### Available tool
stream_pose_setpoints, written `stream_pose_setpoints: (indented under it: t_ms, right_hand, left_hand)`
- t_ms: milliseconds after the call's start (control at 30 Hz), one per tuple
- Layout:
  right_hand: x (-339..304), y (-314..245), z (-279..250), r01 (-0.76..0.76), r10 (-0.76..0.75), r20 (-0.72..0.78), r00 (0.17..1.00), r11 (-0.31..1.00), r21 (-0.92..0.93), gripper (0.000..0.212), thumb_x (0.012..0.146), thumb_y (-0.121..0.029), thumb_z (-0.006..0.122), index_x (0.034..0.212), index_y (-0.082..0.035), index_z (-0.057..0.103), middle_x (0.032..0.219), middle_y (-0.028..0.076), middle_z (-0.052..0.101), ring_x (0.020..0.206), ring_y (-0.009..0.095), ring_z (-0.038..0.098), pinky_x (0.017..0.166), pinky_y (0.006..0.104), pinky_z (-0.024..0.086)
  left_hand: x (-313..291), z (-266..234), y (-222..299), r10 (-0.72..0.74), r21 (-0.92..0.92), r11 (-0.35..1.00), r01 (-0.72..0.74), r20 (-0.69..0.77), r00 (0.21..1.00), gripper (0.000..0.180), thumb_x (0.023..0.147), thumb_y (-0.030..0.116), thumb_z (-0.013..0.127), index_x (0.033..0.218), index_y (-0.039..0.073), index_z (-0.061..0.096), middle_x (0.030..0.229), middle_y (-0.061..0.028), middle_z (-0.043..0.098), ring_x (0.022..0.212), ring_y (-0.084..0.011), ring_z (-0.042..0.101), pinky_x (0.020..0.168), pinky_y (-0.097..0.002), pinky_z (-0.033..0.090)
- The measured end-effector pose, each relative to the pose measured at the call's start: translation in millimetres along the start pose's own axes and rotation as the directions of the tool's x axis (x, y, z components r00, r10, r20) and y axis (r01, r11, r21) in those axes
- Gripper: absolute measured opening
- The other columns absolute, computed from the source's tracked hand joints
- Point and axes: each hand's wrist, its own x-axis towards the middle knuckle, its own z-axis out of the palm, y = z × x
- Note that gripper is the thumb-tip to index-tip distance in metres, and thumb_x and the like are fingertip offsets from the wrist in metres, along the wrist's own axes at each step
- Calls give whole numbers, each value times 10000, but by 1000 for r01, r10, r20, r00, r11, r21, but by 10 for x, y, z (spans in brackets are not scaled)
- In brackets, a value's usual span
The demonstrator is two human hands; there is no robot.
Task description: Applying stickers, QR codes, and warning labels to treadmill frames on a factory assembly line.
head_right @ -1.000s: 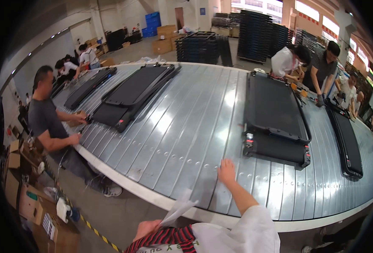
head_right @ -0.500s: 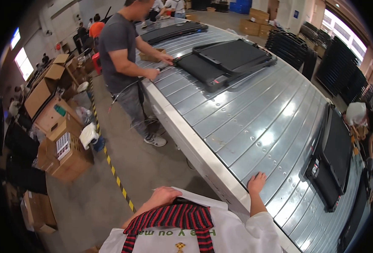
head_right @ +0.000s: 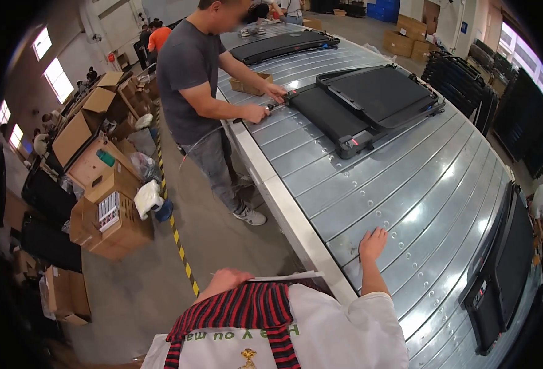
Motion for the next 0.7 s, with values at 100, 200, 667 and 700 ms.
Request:
stream_pose_setpoints:
  t_ms: [100, 200, 667, 700]
  right_hand:
    - [305, -37, 275, 12, -12, -21, 1000, 1000, 19, 418, 774, -161, 510, 1118, 59, 419, 1214, 236, 378, 1151, 394, 311, 983, 431, 238]
    - [449, -324, 284, 80, -82, 18, 996, 993, 85, 408, 776, -140, 500, 1120, 63, 416, 1219, 230, 375, 1159, 392, 299, 988, 433, 226]
    - [458, -436, 337, -34, 41, -129, 991, 998, 55, 332, 711, -125, 557, 1015, -14, 483, 1170, 197, 422, 1121, 365, 353, 952, 435, 289]
    - [468, -468, 289, -83, 88, -100, 991, 995, 54, 334, 711, -128, 556, 1016, -12, 485, 1160, 197, 428, 1113, 362, 359, 939, 439, 301]
  left_hand:
    - [394, -259, -8, 103, 35, 994, -102, -7, 995, 212, 709, 225, 493, 855, 79, 541, 767, -119, 582, 793, -316, 561, 681, -417, 439]
    - [706, -174, -228, 136, 21, 991, -136, -33, 990, 192, 707, 221, 490, 834, 83, 529, 771, -117, 574, 785, -317, 560, 675, -423, 438]
    - [2602, -395, -644, 506, -26, 858, -512, 207, 837, 164, 726, 120, 477, 860, 114, 572, 783, -114, 595, 761, -309, 571, 634, -413, 453]
    - [2796, -416, -674, 547, -22, 832, -554, 189, 815, 157, 729, 120, 481, 848, 112, 582, 768, -111, 596, 750, -306, 571, 625, -410, 455]
